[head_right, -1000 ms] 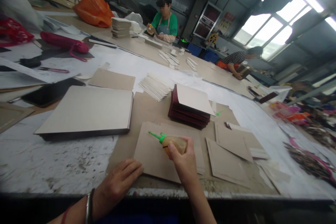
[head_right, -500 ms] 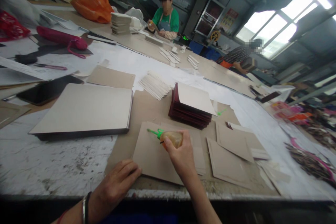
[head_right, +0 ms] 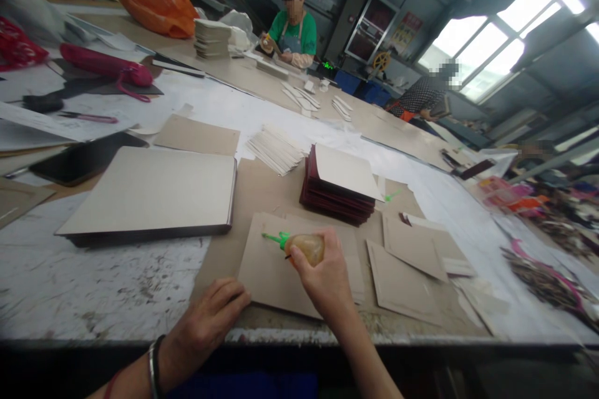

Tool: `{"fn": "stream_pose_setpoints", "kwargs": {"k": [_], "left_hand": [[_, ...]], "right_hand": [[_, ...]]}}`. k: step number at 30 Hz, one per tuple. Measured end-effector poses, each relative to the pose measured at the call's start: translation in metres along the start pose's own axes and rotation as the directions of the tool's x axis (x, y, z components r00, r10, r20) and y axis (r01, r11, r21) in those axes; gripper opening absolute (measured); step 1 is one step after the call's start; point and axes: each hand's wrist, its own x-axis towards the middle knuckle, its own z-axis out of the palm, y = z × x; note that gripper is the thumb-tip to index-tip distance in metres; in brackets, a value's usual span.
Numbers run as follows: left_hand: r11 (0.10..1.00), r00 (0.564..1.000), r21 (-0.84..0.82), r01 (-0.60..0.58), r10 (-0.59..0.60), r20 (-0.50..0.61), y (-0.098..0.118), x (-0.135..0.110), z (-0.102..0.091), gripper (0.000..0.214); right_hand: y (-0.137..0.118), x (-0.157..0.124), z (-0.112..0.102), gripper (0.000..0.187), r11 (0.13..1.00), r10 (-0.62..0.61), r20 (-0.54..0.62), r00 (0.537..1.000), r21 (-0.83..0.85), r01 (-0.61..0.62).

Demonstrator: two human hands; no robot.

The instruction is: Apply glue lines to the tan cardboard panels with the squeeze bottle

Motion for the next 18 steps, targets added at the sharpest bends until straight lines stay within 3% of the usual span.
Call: {"fn": "stream_pose_setpoints", "kwargs": {"k": [6,18], "left_hand": [[1.000,0.998,-0.001,0.013,-0.013,0.064,0.000,0.002,-0.012,0.022],[0.995,0.997,-0.069,0.075,-0.076,-0.017,0.001,0.003,-0.014,0.019]], "right_hand": [[-0.005,-0.016,-0.007,0.037,1.000,0.015,0.069,0.998,-0.012,-0.014],[-0.004,-0.054,-0.022,0.031,1.000,0.028,0.174,0.984,-0.018,-0.025]]}}
